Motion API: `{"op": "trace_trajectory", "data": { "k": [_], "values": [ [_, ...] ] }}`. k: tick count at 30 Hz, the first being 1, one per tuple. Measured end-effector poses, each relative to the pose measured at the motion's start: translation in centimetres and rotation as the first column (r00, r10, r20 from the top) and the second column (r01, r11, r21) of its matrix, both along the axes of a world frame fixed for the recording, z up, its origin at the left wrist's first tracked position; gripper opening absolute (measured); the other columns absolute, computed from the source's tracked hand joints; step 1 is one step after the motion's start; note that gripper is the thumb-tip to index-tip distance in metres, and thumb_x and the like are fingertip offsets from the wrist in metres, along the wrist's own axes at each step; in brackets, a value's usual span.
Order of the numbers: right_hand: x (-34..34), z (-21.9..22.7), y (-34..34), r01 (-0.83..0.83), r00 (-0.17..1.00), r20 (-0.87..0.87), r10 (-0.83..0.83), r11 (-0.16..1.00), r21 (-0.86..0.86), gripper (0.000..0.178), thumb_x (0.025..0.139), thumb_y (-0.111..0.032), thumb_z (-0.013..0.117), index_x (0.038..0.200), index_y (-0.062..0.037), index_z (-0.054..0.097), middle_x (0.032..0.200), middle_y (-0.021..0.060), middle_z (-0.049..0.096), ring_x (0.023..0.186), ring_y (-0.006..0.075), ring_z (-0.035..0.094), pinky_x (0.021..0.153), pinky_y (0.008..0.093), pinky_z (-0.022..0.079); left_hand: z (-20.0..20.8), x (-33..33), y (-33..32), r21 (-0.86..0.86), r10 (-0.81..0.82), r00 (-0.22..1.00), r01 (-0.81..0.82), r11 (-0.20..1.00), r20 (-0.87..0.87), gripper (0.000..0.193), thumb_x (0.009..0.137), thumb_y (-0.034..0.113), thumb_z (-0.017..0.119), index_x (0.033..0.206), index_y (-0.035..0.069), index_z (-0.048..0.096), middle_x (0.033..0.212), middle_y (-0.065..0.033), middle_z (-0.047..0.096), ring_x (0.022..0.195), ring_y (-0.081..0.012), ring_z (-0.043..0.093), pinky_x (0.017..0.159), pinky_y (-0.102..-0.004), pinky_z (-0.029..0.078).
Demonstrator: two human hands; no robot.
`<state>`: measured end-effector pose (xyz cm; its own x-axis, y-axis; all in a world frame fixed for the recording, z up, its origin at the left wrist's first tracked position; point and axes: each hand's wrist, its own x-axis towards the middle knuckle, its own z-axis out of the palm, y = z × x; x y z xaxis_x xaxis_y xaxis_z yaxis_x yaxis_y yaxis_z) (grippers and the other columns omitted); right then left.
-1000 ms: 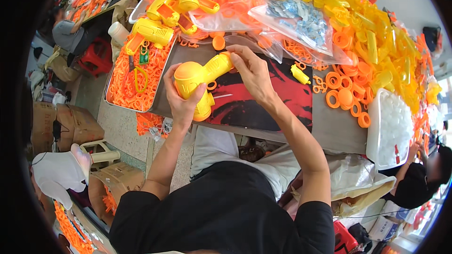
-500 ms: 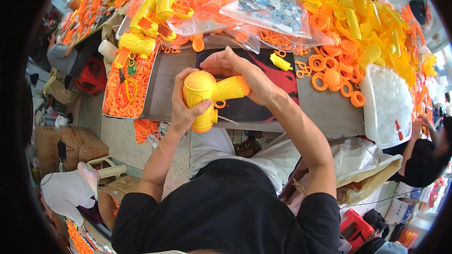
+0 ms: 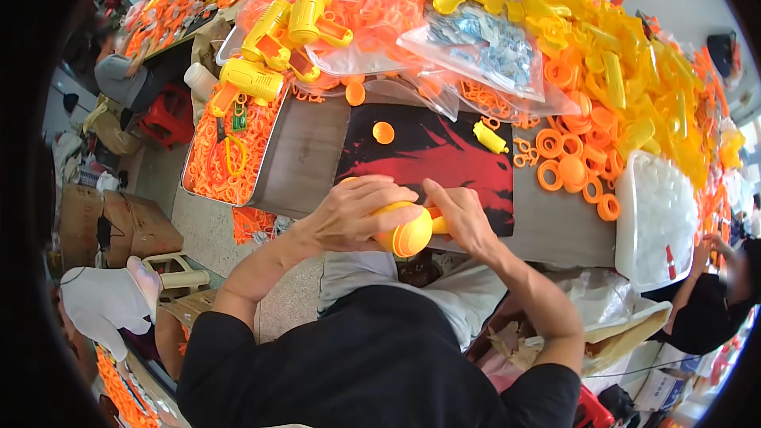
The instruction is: Assemble plastic toy guns by connecting various yellow and orange components.
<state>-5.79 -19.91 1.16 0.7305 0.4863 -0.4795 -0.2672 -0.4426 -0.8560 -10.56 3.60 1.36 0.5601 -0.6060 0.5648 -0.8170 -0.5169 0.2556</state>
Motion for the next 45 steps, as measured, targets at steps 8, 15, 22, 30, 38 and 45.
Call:
{"op": "trace_trajectory", "data": {
  "k": [8,15,22,30,38,45],
  "values": [
    [-1.2,-1.9,5.8,-0.087,0.4,0.915,0.054,0.996,-0.021,0.014,0.092,-0.014,0.06,0.085,-0.0028,0.064,0.071,0.0133,0.06,0.061,0.0347,0.06,0.057,0.0434,0.047,-3.3,-1.7,1.1,-0.525,-0.66,0.377,-0.85,0.031,-0.65,0.053,0.092,0.038,0.071,0.131,0.005,0.054,0.119,-0.0107,0.065,0.108,-0.0193,0.065,0.094,-0.0363,0.054],
    [17.0,-3.0,16.0,0.052,0.159,0.987,0.023,0.998,-0.032,0.011,0.091,-0.01,0.06,0.095,-0.0001,0.063,0.095,0.0185,0.06,0.091,0.0347,0.064,0.072,0.0424,0.051,-4.1,-6.5,6.8,-0.557,-0.574,0.537,-0.815,-0.163,-0.618,0.056,0.096,0.036,0.061,0.139,0.003,0.047,0.126,-0.0152,0.062,0.116,-0.0284,0.062,0.102,-0.0458,0.05],
    [23.0,-4.9,20.8,0.3,0.092,0.889,0.449,0.839,-0.455,0.018,0.079,-0.002,0.062,0.097,-0.0017,0.065,0.105,0.0157,0.056,0.103,0.0336,0.061,0.077,0.0438,0.056,-4.0,-9.4,7.4,-0.608,-0.486,0.577,-0.786,-0.114,-0.656,0.055,0.096,0.036,0.061,0.137,0.003,0.046,0.125,-0.0119,0.059,0.112,-0.0271,0.062,0.098,-0.0442,0.051],
    [11.1,-1.6,12.6,-0.026,0.969,0.21,-0.129,0.795,0.606,0.013,0.09,-0.008,0.072,0.098,-0.0007,0.064,0.109,0.0111,0.066,0.085,0.0161,0.066,0.077,0.0298,0.053,-4.4,-5.0,7.1,-0.705,-0.472,0.645,-0.706,-0.065,-0.601,0.053,0.091,0.025,0.073,0.133,0.004,0.049,0.118,-0.0086,0.062,0.103,-0.0194,0.065,0.089,-0.0351,0.055],
    [3.6,-2.3,6.1,0.139,0.986,-0.069,-0.149,0.536,0.833,0.055,0.09,-0.002,0.069,0.141,-0.0051,0.048,0.137,0.0173,0.057,0.11,0.0229,0.066,0.093,0.0307,0.056,-1.7,-0.8,0.6,-0.709,-0.401,0.624,-0.698,0.099,-0.67,0.052,0.086,0.01,0.078,0.131,0.004,0.052,0.115,-0.0069,0.066,0.101,-0.0138,0.066,0.088,-0.0307,0.054],
    [2.1,-2.8,3.0,0.13,0.966,0.018,-0.258,0.543,0.83,0.051,0.088,0.0,0.07,0.136,-0.0017,0.052,0.134,0.0176,0.059,0.112,0.0236,0.066,0.095,0.0336,0.056,-1.5,-1.4,-0.9,-0.71,-0.292,0.651,-0.678,0.189,-0.7,0.053,0.086,0.011,0.08,0.13,0.004,0.052,0.114,-0.0074,0.066,0.1,-0.0133,0.066,0.089,-0.0299,0.054]
  ]
}}
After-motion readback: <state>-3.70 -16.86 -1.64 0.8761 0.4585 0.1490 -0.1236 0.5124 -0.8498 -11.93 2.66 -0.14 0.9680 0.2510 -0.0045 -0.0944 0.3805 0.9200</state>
